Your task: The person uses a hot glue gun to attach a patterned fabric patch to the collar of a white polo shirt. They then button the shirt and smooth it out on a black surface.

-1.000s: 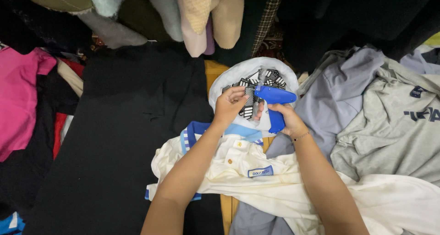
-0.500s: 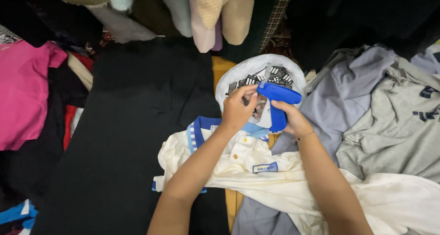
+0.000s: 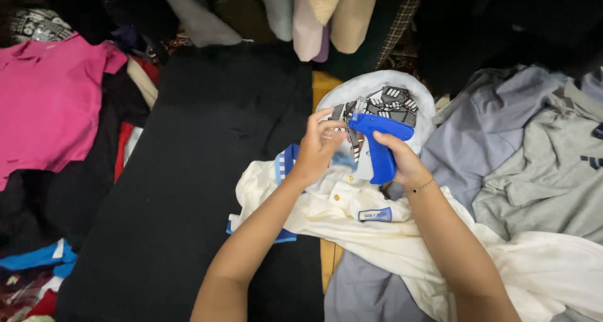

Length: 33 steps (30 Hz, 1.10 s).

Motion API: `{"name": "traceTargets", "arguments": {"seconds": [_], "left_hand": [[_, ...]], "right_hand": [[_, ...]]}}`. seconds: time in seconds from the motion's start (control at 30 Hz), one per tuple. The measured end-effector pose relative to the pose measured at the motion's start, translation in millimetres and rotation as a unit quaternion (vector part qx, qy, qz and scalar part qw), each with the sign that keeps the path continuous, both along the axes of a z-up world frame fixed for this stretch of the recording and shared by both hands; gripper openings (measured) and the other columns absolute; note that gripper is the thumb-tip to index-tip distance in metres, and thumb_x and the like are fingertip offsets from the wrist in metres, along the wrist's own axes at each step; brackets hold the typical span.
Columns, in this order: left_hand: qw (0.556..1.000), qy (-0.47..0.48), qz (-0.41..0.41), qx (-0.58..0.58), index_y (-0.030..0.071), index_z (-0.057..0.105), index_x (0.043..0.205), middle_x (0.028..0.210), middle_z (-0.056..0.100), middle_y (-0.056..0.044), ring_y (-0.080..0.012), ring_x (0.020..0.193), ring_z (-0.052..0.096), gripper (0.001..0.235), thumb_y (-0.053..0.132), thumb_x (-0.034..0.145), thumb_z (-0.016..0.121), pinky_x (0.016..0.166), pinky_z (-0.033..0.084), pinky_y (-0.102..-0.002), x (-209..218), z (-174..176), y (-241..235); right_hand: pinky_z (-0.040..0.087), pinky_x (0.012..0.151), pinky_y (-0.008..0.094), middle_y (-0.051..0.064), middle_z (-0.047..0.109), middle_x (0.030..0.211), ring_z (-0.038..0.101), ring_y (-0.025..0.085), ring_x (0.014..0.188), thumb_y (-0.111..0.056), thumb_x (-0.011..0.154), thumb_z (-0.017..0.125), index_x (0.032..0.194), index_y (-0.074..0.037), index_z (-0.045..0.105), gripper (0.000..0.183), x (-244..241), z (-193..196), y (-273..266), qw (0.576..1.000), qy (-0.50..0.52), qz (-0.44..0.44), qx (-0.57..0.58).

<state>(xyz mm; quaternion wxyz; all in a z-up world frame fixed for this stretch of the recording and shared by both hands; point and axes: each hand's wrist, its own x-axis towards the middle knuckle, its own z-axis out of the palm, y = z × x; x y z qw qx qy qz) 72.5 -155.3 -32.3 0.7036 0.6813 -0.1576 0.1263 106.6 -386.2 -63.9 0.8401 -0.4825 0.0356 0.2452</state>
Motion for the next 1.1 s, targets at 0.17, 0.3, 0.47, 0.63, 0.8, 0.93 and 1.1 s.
{"name": "traceTargets", "arguments": {"seconds": [0.17,0.3,0.47,0.63,0.8,0.93,1.1], "left_hand": [[0.938,0.033,0.124,0.323,0.016,0.053,0.112,0.095,0.070,-0.013,-0.0374,0.092,0.069,0.014,0.023,0.101,0.056,0.081,0.056,-0.047,-6,-40,33],[0.810,-0.074,0.131,0.567,0.020,0.070,0.089,0.090,0.064,-0.001,-0.0266,0.091,0.062,0.024,0.040,0.080,0.078,0.077,0.054,-0.040,-22,-33,47],[0.806,-0.017,0.097,0.584,0.022,0.073,0.088,0.091,0.061,0.001,-0.0248,0.096,0.060,0.028,0.041,0.072,0.086,0.081,0.051,-0.037,-6,-52,47],[0.886,0.055,-0.007,0.461,0.019,0.072,0.090,0.090,0.068,-0.007,-0.0318,0.100,0.062,0.020,0.033,0.079,0.081,0.089,0.051,-0.041,-8,-18,64],[0.907,0.146,-0.118,0.377,0.010,0.076,0.109,0.107,0.076,-0.019,-0.0378,0.102,0.071,0.025,0.026,0.090,0.071,0.088,0.058,-0.048,0,-8,79],[0.906,0.179,-0.133,0.359,0.016,0.078,0.104,0.095,0.078,-0.010,-0.0270,0.090,0.071,0.021,0.025,0.087,0.070,0.081,0.057,-0.041,16,-26,87],[0.906,0.200,-0.141,0.346,0.018,0.079,0.101,0.092,0.079,-0.004,-0.0178,0.086,0.070,0.022,0.026,0.084,0.067,0.078,0.056,-0.033,19,-22,89]], "right_hand": [[0.057,0.085,0.048,0.017,0.069,0.105,0.070,0.029,0.096,-0.035,0.088,0.070,0.121,0.001,0.063,0.049,-68,114,53,1.000,0.022,0.010,0.003],[0.058,0.081,0.044,0.014,0.069,0.102,0.071,0.028,0.092,-0.037,0.088,0.069,0.120,0.003,0.063,0.051,-73,92,61,0.996,0.066,0.052,-0.027],[0.059,0.076,0.052,0.019,0.069,0.098,0.071,0.034,0.088,-0.037,0.085,0.077,0.120,0.003,0.064,0.055,-42,13,54,0.989,0.129,0.053,-0.044],[0.057,0.063,0.040,0.013,0.064,0.083,0.069,0.027,0.076,-0.037,0.082,0.080,0.111,0.003,0.065,0.052,-53,55,62,0.986,0.138,0.045,-0.085],[0.057,0.063,0.046,0.015,0.064,0.084,0.068,0.030,0.076,-0.029,0.077,0.083,0.110,0.005,0.064,0.051,-48,38,60,0.973,0.160,0.081,-0.144],[0.057,0.063,0.044,0.013,0.060,0.084,0.067,0.030,0.077,-0.027,0.075,0.084,0.111,0.006,0.061,0.053,-43,30,56,0.969,0.160,0.070,-0.175],[0.057,0.063,0.048,0.015,0.059,0.084,0.067,0.032,0.077,-0.020,0.074,0.083,0.110,0.007,0.060,0.051,-40,28,54,0.968,0.134,0.067,-0.200]]}}
